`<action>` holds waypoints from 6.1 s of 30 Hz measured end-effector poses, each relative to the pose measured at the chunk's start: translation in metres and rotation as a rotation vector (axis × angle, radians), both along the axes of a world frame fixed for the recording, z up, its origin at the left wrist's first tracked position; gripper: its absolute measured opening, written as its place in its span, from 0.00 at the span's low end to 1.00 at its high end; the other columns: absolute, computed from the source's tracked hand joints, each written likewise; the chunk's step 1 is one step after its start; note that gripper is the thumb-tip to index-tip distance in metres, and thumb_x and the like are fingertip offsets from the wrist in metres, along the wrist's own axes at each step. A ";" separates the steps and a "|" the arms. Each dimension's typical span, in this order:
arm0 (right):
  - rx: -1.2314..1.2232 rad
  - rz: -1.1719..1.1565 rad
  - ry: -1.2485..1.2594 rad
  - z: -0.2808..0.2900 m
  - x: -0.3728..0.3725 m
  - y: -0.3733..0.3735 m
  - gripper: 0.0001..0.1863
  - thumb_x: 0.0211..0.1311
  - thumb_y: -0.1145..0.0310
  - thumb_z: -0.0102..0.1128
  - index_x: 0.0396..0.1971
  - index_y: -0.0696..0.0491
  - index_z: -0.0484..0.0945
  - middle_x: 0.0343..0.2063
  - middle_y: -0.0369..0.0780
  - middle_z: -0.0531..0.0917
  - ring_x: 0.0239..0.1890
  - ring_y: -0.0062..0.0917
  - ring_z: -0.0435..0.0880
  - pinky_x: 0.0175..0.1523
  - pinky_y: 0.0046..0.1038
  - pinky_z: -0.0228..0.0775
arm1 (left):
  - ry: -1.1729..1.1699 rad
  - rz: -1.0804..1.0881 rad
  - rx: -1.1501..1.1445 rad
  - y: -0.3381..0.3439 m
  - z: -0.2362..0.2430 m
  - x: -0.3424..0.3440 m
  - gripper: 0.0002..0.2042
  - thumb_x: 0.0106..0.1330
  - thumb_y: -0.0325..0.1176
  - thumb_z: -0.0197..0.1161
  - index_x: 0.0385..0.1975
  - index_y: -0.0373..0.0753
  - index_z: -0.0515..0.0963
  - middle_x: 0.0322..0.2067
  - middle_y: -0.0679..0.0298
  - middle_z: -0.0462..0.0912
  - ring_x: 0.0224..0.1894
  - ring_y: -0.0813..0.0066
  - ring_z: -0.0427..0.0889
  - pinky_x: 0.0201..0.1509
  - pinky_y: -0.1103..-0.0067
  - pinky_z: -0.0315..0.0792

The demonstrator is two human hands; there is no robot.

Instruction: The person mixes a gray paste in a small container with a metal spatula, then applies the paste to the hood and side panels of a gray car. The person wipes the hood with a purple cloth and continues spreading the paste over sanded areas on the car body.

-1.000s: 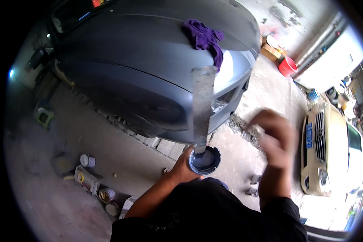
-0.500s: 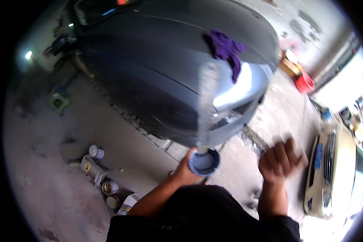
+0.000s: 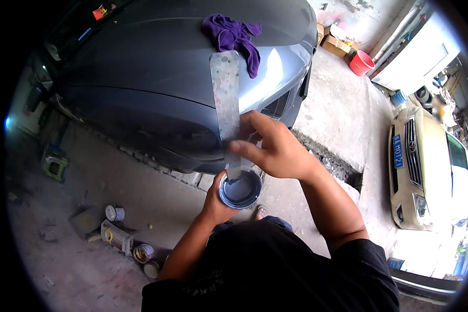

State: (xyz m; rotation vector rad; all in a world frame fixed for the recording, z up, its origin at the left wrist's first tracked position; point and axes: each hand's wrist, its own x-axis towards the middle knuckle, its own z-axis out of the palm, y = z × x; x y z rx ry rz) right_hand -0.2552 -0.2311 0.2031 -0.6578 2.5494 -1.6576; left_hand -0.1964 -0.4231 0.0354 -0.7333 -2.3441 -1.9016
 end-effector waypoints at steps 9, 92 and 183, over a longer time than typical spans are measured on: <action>0.126 -0.089 0.379 0.009 0.019 -0.001 0.10 0.58 0.73 0.62 0.30 0.57 0.69 0.20 0.46 0.76 0.23 0.45 0.79 0.29 0.38 0.70 | -0.059 0.074 0.025 0.009 0.008 -0.009 0.45 0.46 0.27 0.78 0.64 0.34 0.56 0.56 0.50 0.72 0.59 0.59 0.74 0.62 0.68 0.68; -0.015 0.371 0.368 -0.001 0.027 0.049 0.02 0.61 0.77 0.58 0.33 0.60 0.76 0.32 0.47 0.83 0.37 0.41 0.84 0.43 0.38 0.77 | -0.001 -0.030 0.036 0.018 -0.003 -0.019 0.48 0.42 0.25 0.79 0.64 0.36 0.55 0.55 0.53 0.73 0.59 0.57 0.74 0.63 0.68 0.67; 0.113 -0.040 0.486 -0.007 0.003 0.027 0.07 0.59 0.75 0.63 0.32 0.58 0.72 0.23 0.47 0.76 0.24 0.45 0.78 0.29 0.37 0.69 | 0.031 0.105 -0.045 0.020 -0.002 -0.024 0.48 0.44 0.22 0.77 0.65 0.32 0.52 0.57 0.50 0.71 0.58 0.59 0.75 0.63 0.69 0.67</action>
